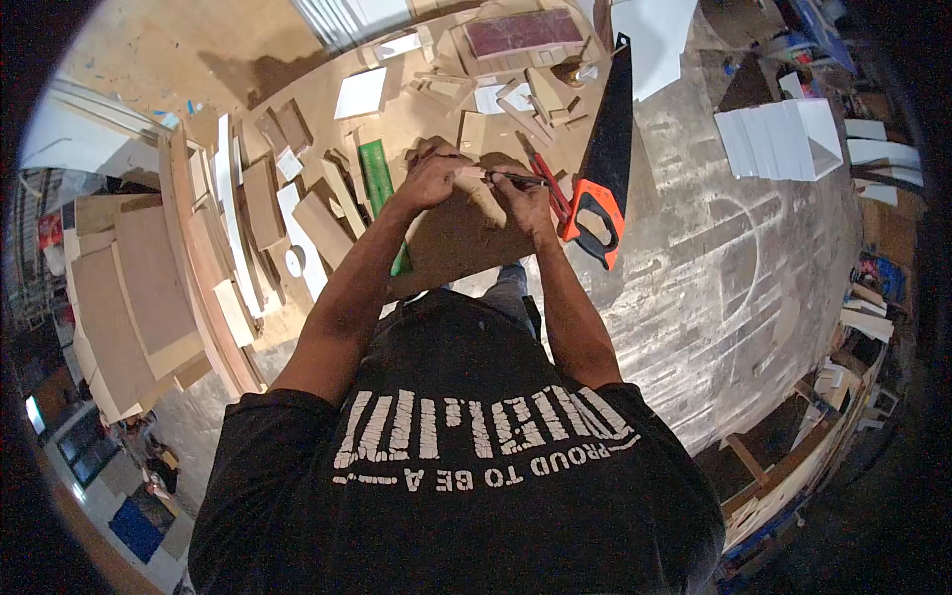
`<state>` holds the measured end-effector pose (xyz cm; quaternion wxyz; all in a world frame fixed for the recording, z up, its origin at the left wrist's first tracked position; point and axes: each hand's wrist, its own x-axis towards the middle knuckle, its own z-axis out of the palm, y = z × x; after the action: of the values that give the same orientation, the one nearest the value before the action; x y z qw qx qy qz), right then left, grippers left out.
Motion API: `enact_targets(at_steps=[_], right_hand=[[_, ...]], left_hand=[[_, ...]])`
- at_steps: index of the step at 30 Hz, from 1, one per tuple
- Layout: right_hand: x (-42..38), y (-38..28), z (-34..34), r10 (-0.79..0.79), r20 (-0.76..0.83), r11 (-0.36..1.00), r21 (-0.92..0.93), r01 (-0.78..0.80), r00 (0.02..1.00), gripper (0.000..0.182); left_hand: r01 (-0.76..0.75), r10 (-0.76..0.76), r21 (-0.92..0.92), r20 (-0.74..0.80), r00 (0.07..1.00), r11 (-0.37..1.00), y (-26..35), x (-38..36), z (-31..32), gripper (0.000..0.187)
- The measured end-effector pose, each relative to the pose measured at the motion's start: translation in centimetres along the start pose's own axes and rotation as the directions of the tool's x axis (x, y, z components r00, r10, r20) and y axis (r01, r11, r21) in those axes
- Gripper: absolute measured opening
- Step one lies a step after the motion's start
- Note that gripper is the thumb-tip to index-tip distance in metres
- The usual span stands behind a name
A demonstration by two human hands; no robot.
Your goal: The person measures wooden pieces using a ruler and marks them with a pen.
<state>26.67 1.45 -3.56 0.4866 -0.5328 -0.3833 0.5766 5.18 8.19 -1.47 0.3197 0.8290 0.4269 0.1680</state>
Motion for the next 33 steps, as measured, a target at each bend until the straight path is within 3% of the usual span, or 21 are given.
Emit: enact_targets(at_steps=[3,6,8,11,17,21,23,27,30,31,33], right_hand=[[0.1,-0.3,0.2,-0.020,0.001,0.999,0.031,0.020,1.000,0.017],[0.0,0.2,0.1,-0.001,-0.032,0.999,0.054,0.002,1.000,0.015],[0.2,1.0,-0.2,-0.008,-0.055,0.994,0.110,0.014,0.998,0.014],[-1.6,-1.6,0.0,0.196,-0.126,0.820,0.565,-0.092,0.973,0.012],[-2.9,-1.0,-0.2,0.038,-0.195,0.858,0.509,0.068,0.980,0.009],[-2.9,-0.2,-0.3,0.129,-0.179,0.816,0.579,-0.002,0.975,0.014],[-3.8,-0.8,-0.5,0.113,-0.147,0.815,0.580,-0.007,0.983,0.017],[-5.3,-3.3,-0.4,0.148,-0.171,0.907,0.415,-0.065,0.974,0.020],[-5.6,-5.2,0.4,0.039,-0.072,0.966,0.259,-0.019,0.997,0.021],[-5.8,-5.9,0.8,0.031,-0.104,0.982,0.188,-0.011,0.994,0.021],[-6.0,-7.2,1.4,0.021,-0.051,0.972,0.236,-0.009,0.998,0.019]], left_hand=[[-0.035,0.035,0.098,0.002,0.999,0.995,-1.0,0.2,0.4,0.046],[0.006,-0.005,0.030,-0.006,1.000,1.000,-1.1,-0.1,0.9,0.054],[0.004,-0.004,-0.004,-0.015,1.000,1.000,-0.5,-0.3,0.8,0.048],[-0.004,0.003,-0.013,-0.035,0.999,1.000,0.2,-0.9,0.3,0.045],[-0.026,0.030,0.044,-0.079,0.996,0.999,0.8,-1.5,0.1,0.046],[0.015,-0.005,0.150,-0.069,0.998,0.989,0.6,-1.9,0.6,0.045],[-0.038,0.051,0.093,-0.144,0.988,0.995,1.7,-2.3,0.1,0.043],[-0.165,0.201,0.193,-0.186,0.962,0.967,5.7,-2.6,-3.1,0.042],[-0.230,0.275,0.263,-0.150,0.950,0.937,8.4,-2.7,-6.1,0.035],[-0.261,0.309,0.301,-0.124,0.943,0.917,9.5,-2.5,-7.3,0.035],[-0.291,0.336,0.255,-0.155,0.929,0.922,9.9,-2.2,-7.8,0.037]])
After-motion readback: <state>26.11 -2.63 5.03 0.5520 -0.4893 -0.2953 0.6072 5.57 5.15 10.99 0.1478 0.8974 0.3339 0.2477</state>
